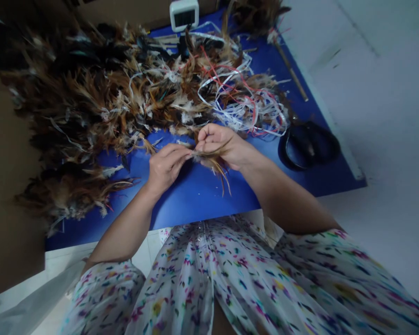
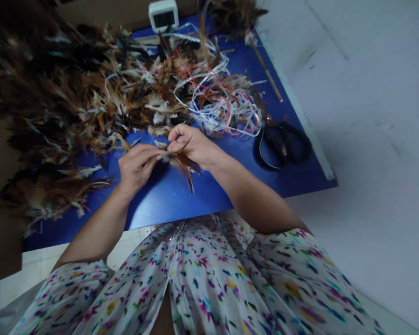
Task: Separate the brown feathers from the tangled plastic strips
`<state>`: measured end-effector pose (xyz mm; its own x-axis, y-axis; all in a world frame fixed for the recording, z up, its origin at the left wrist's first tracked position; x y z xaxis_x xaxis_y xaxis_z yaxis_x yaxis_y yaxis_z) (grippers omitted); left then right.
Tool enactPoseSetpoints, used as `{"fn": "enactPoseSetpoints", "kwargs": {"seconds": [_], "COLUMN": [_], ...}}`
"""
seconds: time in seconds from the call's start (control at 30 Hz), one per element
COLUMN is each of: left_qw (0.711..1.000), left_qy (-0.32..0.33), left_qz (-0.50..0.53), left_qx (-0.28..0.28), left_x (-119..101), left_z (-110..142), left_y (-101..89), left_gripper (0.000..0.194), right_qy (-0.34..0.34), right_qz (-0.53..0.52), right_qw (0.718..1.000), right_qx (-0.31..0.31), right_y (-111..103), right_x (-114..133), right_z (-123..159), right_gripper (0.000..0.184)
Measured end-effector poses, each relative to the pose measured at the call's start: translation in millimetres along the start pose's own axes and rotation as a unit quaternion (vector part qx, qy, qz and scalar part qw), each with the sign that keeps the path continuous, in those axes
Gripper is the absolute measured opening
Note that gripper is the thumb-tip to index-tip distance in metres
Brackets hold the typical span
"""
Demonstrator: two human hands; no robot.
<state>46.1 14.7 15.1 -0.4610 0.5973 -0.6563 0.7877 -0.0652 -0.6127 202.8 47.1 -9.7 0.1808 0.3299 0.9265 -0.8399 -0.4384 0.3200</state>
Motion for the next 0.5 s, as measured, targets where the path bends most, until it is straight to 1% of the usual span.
{"fn": "enactPoseSetpoints", "kwargs": {"seconds": [0.07,0.13,0.2,0.27,0.33,0.4,0.47,0.5], "left_qw": [0.998,0.990,0.970,0.939,0.909,0.891,0.879,0.876], "left_qy": [-0.041,-0.091,-0.141,-0.183,-0.210,-0.220,-0.225,-0.227], "left_qz": [0.033,0.088,0.173,0.266,0.335,0.372,0.393,0.400], "left_qx": [-0.028,-0.061,-0.095,-0.119,-0.132,-0.142,-0.145,-0.144], "left_x": [6.1,15.5,26.8,36.7,41.8,42.1,40.0,38.7], "left_z": [-1.1,-1.0,0.7,3.1,4.9,5.5,5.5,5.2], "left_y": [-3.5,-6.1,-6.5,-4.3,-2.1,-2.1,-2.6,-2.6], "left_gripper": [0.022,0.028,0.033,0.037,0.041,0.042,0.042,0.042], "right_qy": [-0.007,-0.004,-0.008,-0.026,-0.059,-0.101,-0.132,-0.137], "right_qz": [-0.006,-0.005,0.000,0.019,0.063,0.130,0.215,0.263], "right_qw": [1.000,1.000,1.000,0.999,0.995,0.983,0.964,0.952], "right_qx": [0.001,0.009,0.005,-0.017,-0.051,-0.082,-0.087,-0.077], "right_y": [-0.5,-1.5,-5.2,-11.8,-19.6,-24.5,-23.0,-19.6], "right_x": [2.7,5.6,8.9,12.8,17.6,23.6,29.3,31.3], "right_z": [-0.1,0.3,0.1,-1.5,-3.7,-4.3,-2.4,-0.7], "right_gripper": [0.033,0.031,0.029,0.026,0.021,0.017,0.015,0.014]}}
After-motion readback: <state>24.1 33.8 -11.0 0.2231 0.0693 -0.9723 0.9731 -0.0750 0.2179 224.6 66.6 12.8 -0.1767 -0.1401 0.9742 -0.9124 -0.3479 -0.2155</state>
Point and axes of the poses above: each hand's wrist, its own z-axis away from the middle knuckle, its own y-axis out of the palm, x = y × z, the point moved 6 cm from there along -z, towards the middle knuckle, and after that the axes turned 9 degrees about x, right-handed, at the moved point
